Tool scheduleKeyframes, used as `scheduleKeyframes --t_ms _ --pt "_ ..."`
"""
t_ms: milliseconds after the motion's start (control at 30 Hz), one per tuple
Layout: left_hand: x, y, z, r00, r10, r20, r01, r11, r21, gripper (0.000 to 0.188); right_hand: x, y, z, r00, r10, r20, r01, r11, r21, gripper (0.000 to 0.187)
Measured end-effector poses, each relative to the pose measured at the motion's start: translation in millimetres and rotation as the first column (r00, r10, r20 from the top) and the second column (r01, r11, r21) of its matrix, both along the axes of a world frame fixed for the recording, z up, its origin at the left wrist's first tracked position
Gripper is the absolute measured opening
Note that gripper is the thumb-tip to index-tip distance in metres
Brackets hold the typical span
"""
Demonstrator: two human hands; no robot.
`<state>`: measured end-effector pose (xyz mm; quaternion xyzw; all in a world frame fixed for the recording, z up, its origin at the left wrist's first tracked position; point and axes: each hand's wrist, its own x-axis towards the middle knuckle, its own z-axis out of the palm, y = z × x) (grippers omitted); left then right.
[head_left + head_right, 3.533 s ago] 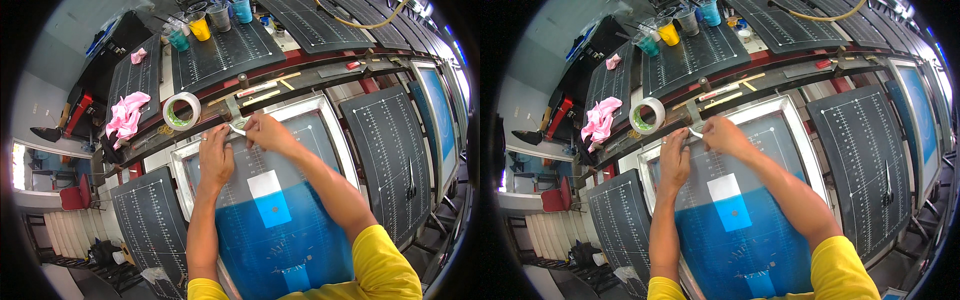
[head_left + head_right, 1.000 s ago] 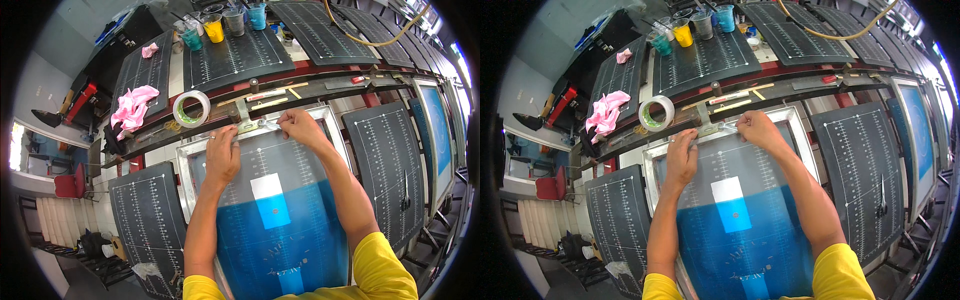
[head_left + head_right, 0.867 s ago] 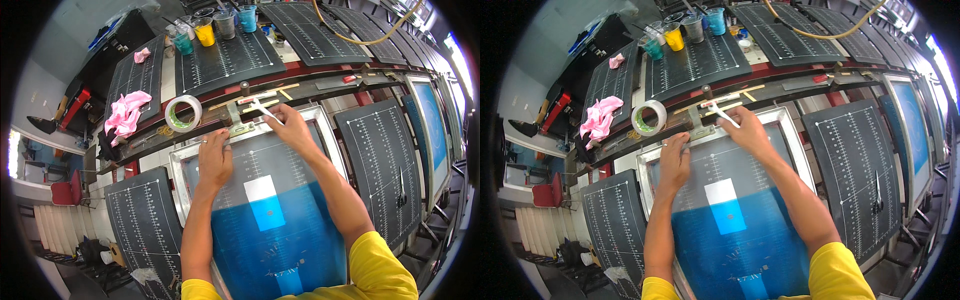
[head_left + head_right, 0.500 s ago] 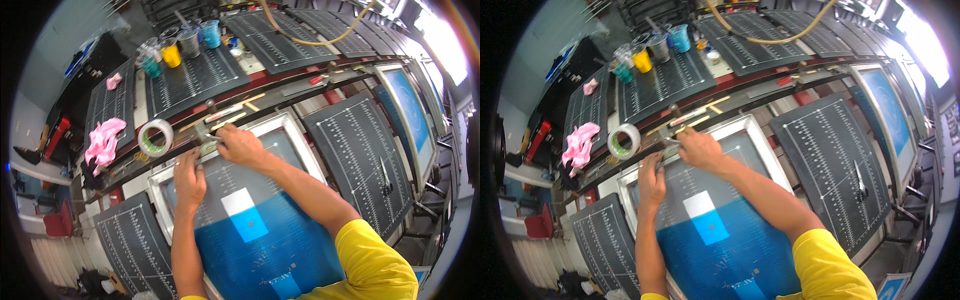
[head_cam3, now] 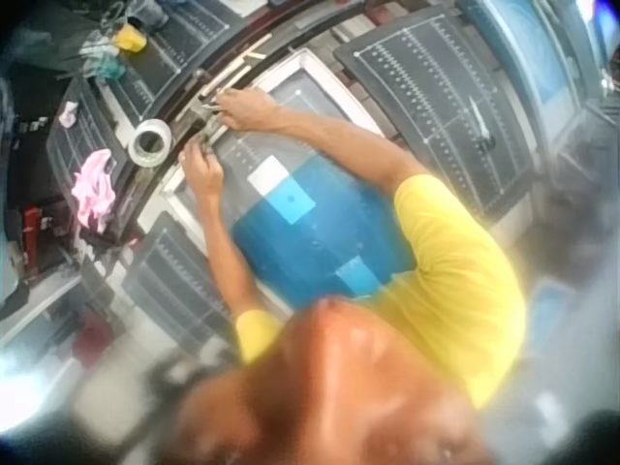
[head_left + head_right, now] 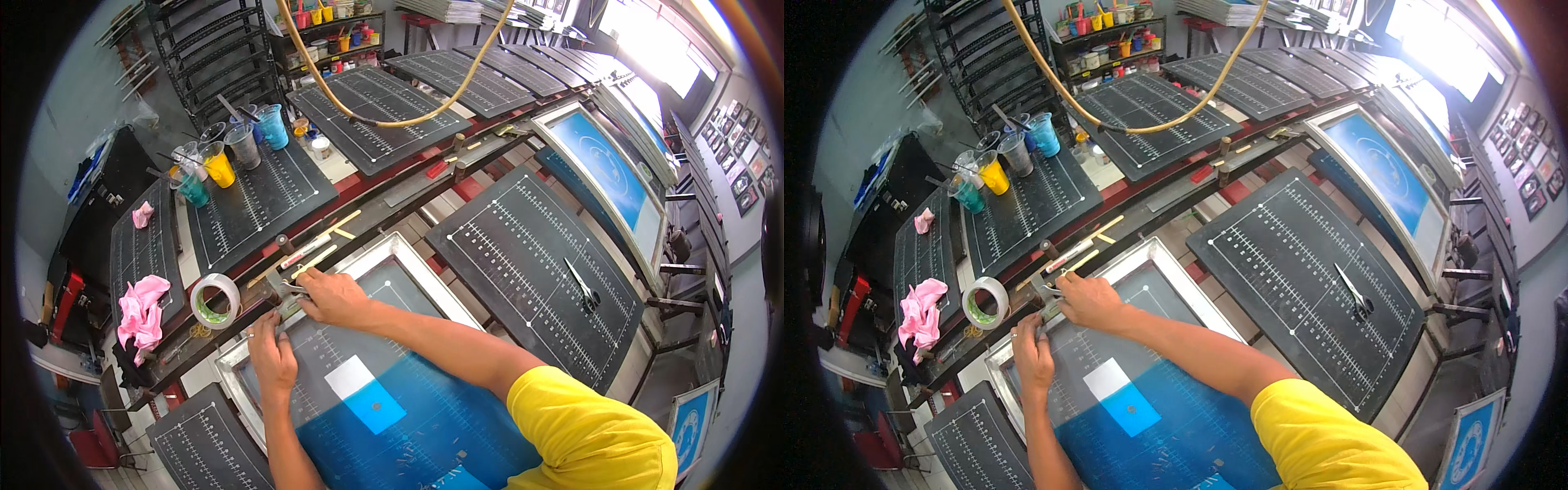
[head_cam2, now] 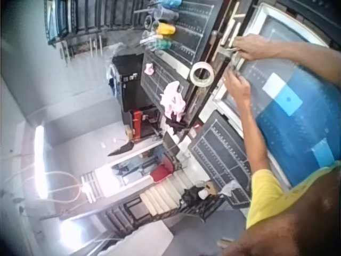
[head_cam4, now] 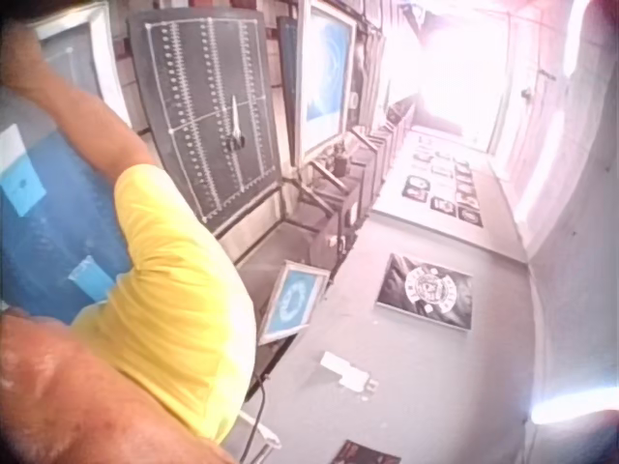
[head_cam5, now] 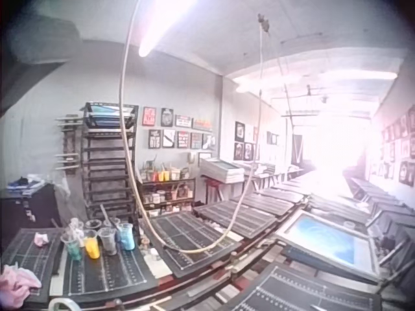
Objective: The person aligns a screen printing frame on a press by using a caliper to measure distances and adjusting the frame's position by hand, then applies tape to the screen.
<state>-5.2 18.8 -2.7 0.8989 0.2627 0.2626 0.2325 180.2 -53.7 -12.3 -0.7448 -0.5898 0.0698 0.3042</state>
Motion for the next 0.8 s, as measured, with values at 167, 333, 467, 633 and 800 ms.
scheduleKeyframes --t_ms 167,333,467,633,800 --pt "1.4 -0.2 1.4 1.000 -0.006 0.012 0.005 1.000 0.014 0.035 -2.1 2.4 -5.8 0.997 -0.055 -0.050 0.053 0.998 -0.028 0.030" --pt "-1.1 1.3 1.9 1.000 -0.004 0.007 0.004 1.000 -0.003 0.035 -4.2 0.2 -1.3 0.998 -0.051 -0.048 0.052 0.999 0.018 0.026" --pt "-1.4 2.2 2.4 1.000 -0.002 -0.005 0.003 1.000 0.018 0.036 -1.2 2.9 -5.2 0.999 -0.030 -0.043 0.032 0.997 0.066 0.026" --pt "-1.3 6.0 -8.5 0.999 -0.034 0.008 0.033 0.999 0.028 0.037 -3.3 2.2 -13.2 0.996 -0.063 -0.066 0.068 0.994 0.085 0.026" --pt "2.7 1.6 -4.5 1.000 -0.029 0.002 0.028 0.999 0.036 0.035 0.0 1.3 -10.4 0.999 -0.045 -0.024 0.046 0.998 0.049 0.023"
